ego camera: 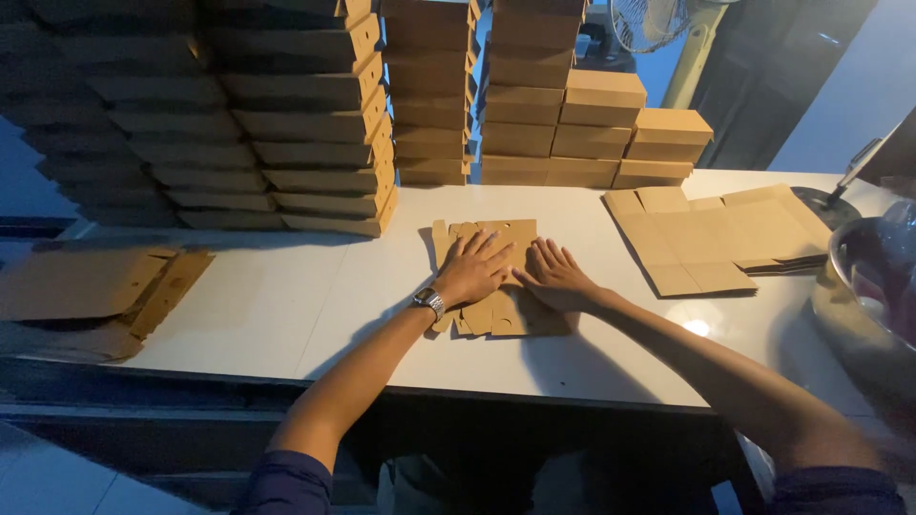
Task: The person folds a flat cardboard sheet into a box by creasing the side panels and tucking the flaps into slots. The person repeats the folding process on a second sheet and completes the assembly by securing the tabs.
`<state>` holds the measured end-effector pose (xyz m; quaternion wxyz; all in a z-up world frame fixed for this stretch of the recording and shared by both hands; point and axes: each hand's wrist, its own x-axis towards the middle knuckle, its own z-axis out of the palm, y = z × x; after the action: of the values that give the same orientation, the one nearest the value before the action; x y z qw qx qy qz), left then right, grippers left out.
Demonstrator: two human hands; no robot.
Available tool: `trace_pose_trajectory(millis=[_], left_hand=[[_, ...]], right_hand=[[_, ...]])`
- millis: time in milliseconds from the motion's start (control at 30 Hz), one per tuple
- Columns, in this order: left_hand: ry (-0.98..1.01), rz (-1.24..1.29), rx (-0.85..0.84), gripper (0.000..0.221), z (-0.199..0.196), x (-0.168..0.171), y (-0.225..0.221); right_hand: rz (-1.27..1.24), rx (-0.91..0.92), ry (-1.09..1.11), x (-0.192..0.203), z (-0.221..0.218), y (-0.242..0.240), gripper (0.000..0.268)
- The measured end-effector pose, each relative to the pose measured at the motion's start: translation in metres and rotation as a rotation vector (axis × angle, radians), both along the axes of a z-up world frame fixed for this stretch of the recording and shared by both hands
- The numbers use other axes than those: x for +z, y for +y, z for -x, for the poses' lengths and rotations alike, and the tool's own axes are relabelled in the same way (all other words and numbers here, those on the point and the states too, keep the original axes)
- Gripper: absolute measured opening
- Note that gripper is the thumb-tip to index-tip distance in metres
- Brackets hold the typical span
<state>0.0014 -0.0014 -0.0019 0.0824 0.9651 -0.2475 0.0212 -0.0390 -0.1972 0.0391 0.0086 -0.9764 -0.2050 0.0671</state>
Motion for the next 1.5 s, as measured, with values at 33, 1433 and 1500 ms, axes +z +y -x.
trace_pose_trajectory(millis=[33, 1433, 1500], left_hand=[[0.004, -0.002, 0.001, 0.058, 0.005, 0.004, 0.001], [-0.043, 0.334, 0.036, 0.044, -0.023, 0.001, 0.033], [-0.079, 0.325, 0.031, 0.044, -0.024, -0.002, 0.034]], right_hand=[[-0.002, 0.001, 0.004, -0.015, -0.019, -0.007, 0.09], [-0.339, 0.312, -0.282, -0.029, 0.027, -0.062, 0.064], [-0.451, 0.529, -0.515, -0.025, 0.036, -0.064, 0.02]])
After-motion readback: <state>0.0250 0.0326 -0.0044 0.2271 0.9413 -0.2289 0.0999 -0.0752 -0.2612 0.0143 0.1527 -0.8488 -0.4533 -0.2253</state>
